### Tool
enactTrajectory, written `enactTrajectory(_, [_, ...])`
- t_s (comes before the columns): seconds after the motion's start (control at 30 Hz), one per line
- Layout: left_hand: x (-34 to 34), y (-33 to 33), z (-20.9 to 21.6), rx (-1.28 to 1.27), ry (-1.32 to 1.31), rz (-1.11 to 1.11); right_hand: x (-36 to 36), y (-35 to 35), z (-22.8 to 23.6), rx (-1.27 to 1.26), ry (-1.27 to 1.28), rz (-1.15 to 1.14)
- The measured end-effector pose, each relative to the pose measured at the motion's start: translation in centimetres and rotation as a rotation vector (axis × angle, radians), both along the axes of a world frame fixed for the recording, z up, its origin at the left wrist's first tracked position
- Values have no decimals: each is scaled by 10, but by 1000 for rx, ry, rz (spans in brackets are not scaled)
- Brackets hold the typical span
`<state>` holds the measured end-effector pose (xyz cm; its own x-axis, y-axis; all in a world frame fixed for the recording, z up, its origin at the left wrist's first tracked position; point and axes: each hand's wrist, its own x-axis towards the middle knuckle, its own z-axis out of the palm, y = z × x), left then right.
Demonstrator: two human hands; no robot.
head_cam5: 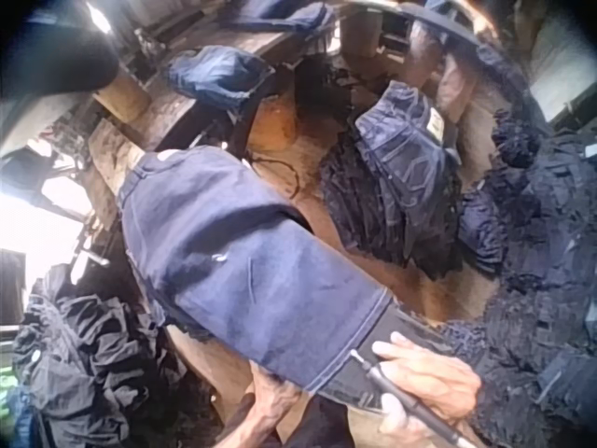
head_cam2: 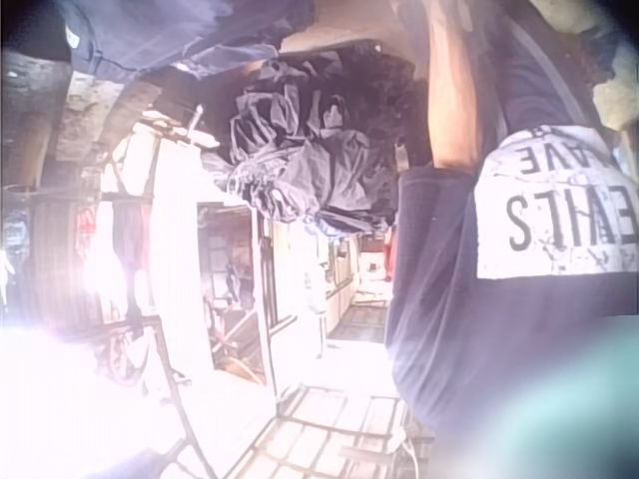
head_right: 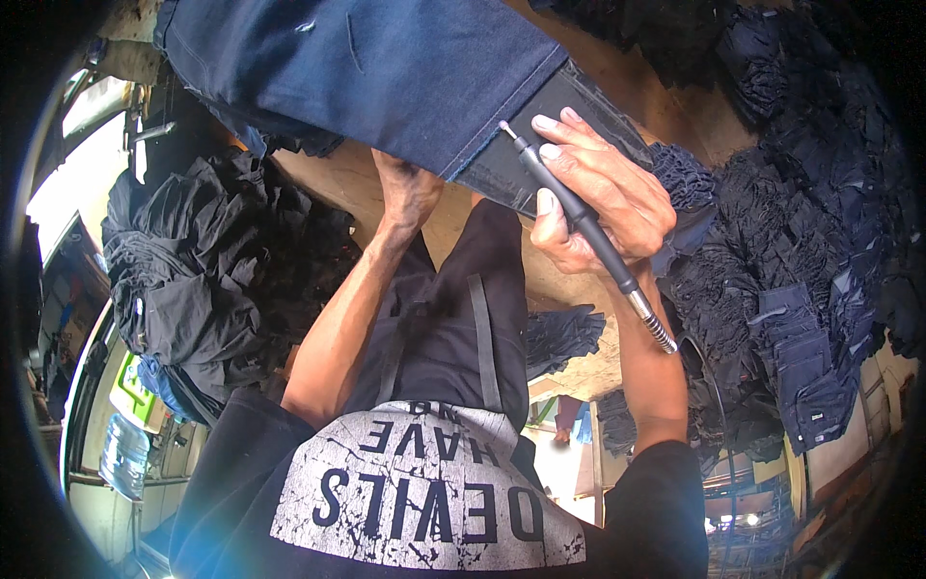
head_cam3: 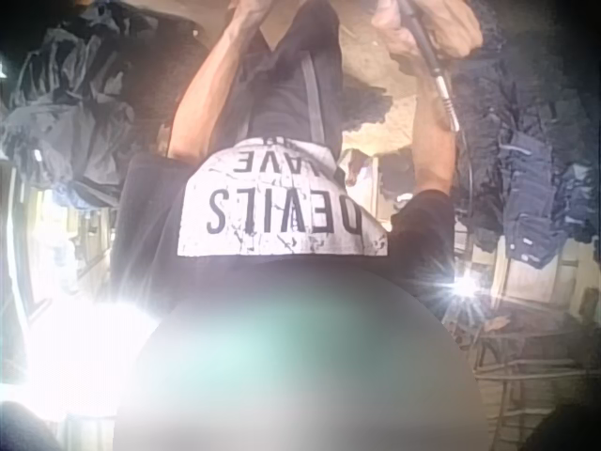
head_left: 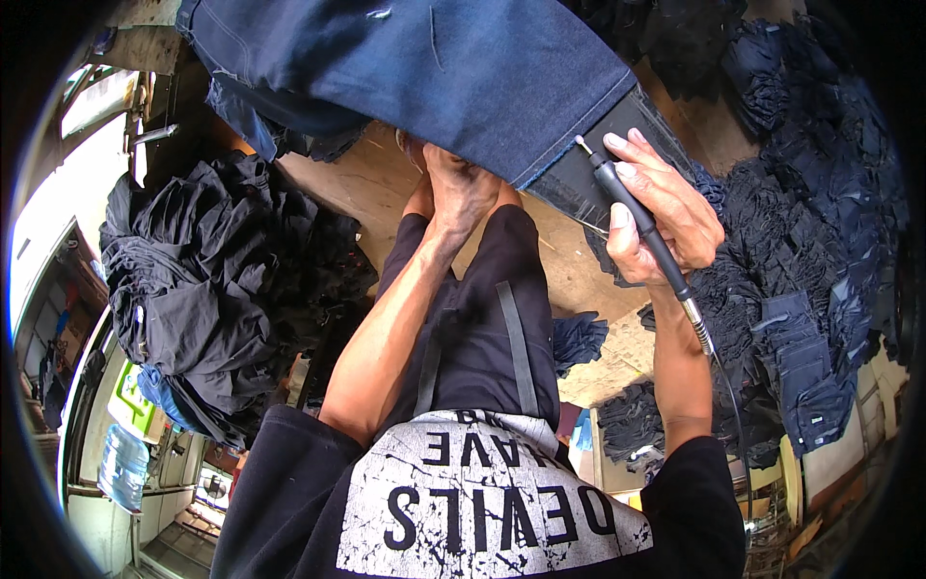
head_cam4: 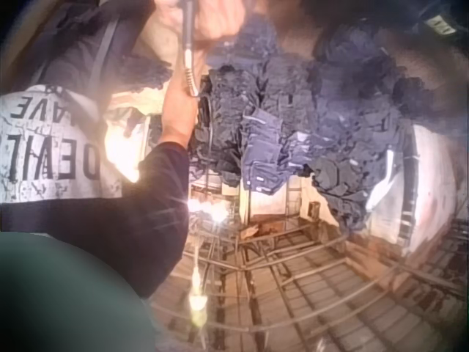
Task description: The person uses a handheld electric thread trimmer to remove loose threads from the seams and edges of dark denim shorts. They repeatedly pick up a pair of shorts, trim the fabric, and place them back on the pile.
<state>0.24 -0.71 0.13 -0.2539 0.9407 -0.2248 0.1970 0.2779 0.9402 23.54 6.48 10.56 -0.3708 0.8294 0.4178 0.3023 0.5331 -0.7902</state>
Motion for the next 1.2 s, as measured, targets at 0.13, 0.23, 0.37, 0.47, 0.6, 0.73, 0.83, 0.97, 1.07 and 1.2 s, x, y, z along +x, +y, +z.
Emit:
enactTrajectory(0.13, [0, 2, 1, -27, -11, -33, 1, -1, 1, -8, -15, -34])
enactTrajectory(0.23, [4, 6, 2, 92, -3, 47, 1, -2, 1, -17, -33, -62])
enactTrajectory(0.37, [5, 10, 4, 142, 31, 65, 0, -2, 1, -26, -33, -95])
enactTrajectory(0.47, [4, 11, 4, 164, 28, 86, -1, -2, 2, -33, -29, -111])
enactTrajectory(0.6, [4, 12, 1, 191, 46, 101, -1, -1, 2, -33, -43, -118])
enactTrajectory(0.73, [2, 5, -7, 169, 62, 79, -1, -2, 1, -35, -38, -146])
enactTrajectory(0.83, [-3, -3, -12, 32, 108, -45, 1, -3, 1, -29, -47, -158])
enactTrajectory(0.97, [-5, -8, -16, 66, 152, -72, 1, -2, 0, -22, -61, -173])
enactTrajectory(1.07, [-1, -6, -15, 139, 165, -2, 0, -2, -1, -11, -63, -192])
enactTrajectory(1.2, [3, -5, -12, 98, 89, 56, 0, -3, -3, -6, -64, -221])
